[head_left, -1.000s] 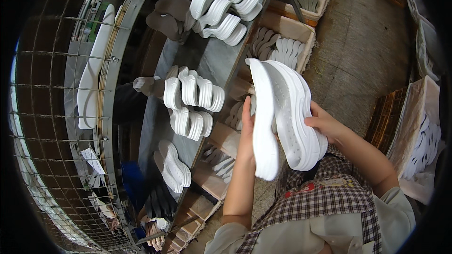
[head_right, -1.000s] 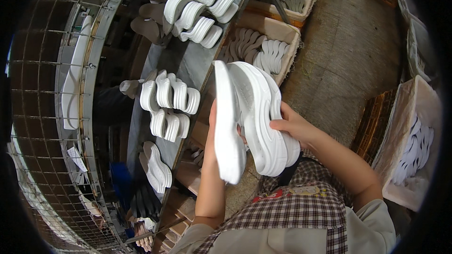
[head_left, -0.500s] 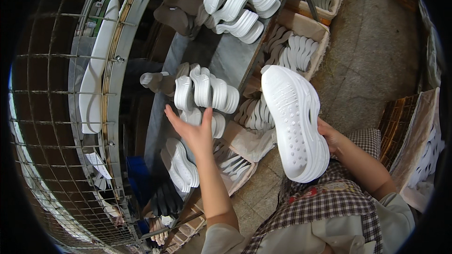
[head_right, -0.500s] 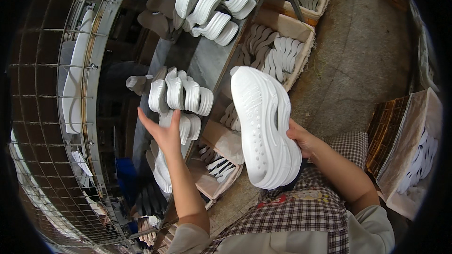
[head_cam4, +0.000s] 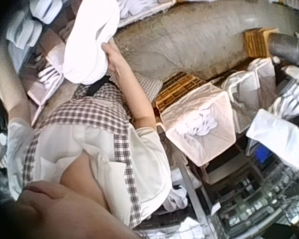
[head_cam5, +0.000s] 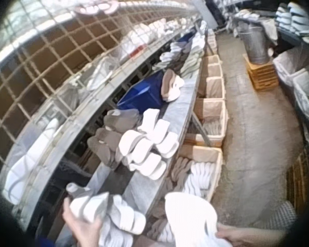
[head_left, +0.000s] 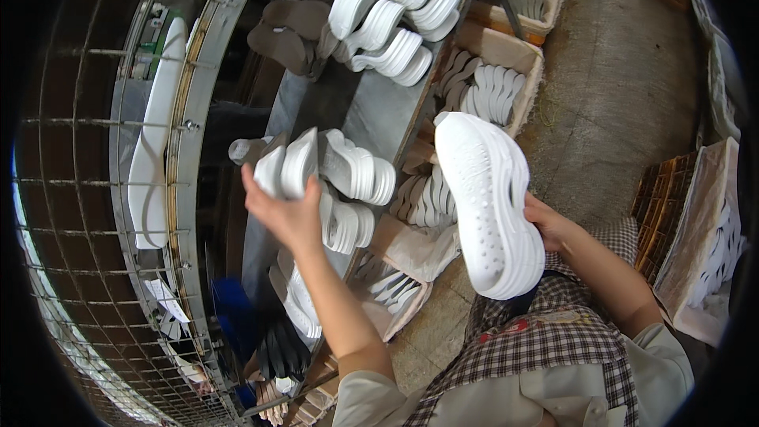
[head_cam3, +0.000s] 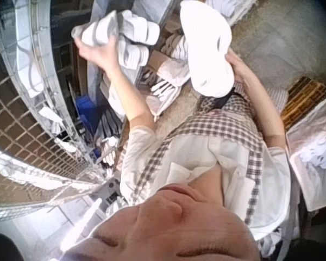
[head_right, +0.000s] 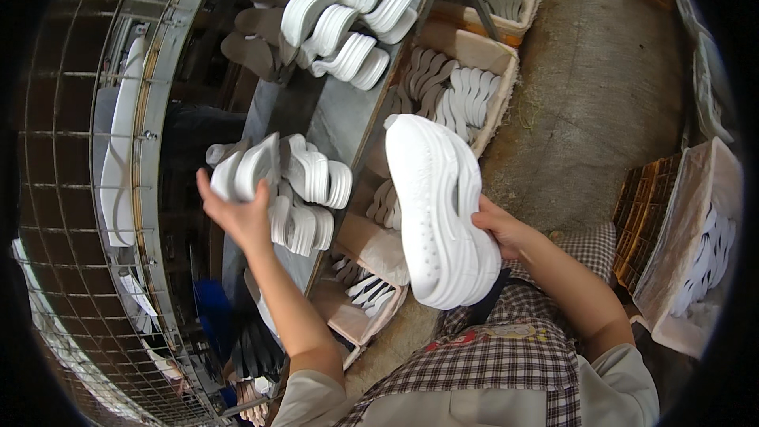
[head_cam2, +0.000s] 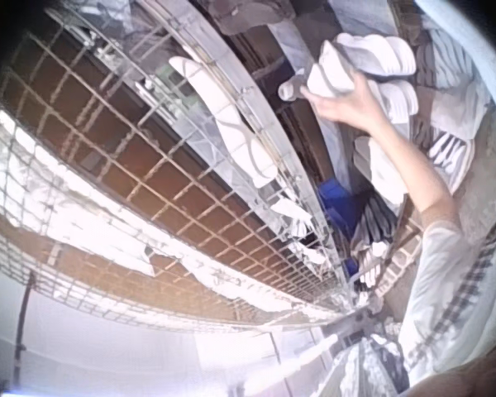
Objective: The person picks up pairs of black and white slippers from a display shelf, turns them over to view the soles, and places them into a large white sack. The person repeats this process for multiple pairs of slippers.
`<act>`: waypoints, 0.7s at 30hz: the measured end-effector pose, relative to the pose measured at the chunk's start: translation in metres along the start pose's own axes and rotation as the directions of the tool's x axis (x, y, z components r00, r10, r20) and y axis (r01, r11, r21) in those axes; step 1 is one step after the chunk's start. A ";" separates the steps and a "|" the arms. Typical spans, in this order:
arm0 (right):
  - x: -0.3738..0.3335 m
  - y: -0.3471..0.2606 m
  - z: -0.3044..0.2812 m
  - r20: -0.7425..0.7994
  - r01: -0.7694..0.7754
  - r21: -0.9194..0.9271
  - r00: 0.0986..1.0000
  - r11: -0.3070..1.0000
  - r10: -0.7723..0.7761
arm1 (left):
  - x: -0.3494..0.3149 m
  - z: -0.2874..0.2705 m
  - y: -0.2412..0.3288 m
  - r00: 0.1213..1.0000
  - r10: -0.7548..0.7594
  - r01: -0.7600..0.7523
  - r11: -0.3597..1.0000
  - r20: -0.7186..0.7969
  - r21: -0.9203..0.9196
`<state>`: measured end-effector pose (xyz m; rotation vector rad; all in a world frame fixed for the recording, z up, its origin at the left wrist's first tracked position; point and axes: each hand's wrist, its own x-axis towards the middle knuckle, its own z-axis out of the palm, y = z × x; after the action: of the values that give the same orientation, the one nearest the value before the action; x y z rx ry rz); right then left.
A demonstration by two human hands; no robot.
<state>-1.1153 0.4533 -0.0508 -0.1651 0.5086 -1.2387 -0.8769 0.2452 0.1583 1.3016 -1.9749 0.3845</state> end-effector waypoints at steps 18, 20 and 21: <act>-0.047 -0.018 -0.085 0.145 -0.364 0.270 0.931 0.891 0.336 | -0.159 -0.077 0.160 0.634 0.756 -0.101 0.289 0.162 -0.952; -0.049 -0.021 -0.099 0.217 -0.413 0.172 0.901 0.894 0.375 | -0.135 -0.070 0.131 0.669 0.662 -0.228 0.617 0.339 -0.753; -0.049 -0.020 -0.105 0.245 -0.462 0.113 0.871 0.880 0.426 | -0.128 -0.055 0.122 0.700 0.491 -0.065 0.768 0.519 -0.638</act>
<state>-1.1920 0.5083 -0.1215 -0.0308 0.2322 -0.7910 -0.9341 0.4178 0.1220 0.7407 -2.6158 -0.6280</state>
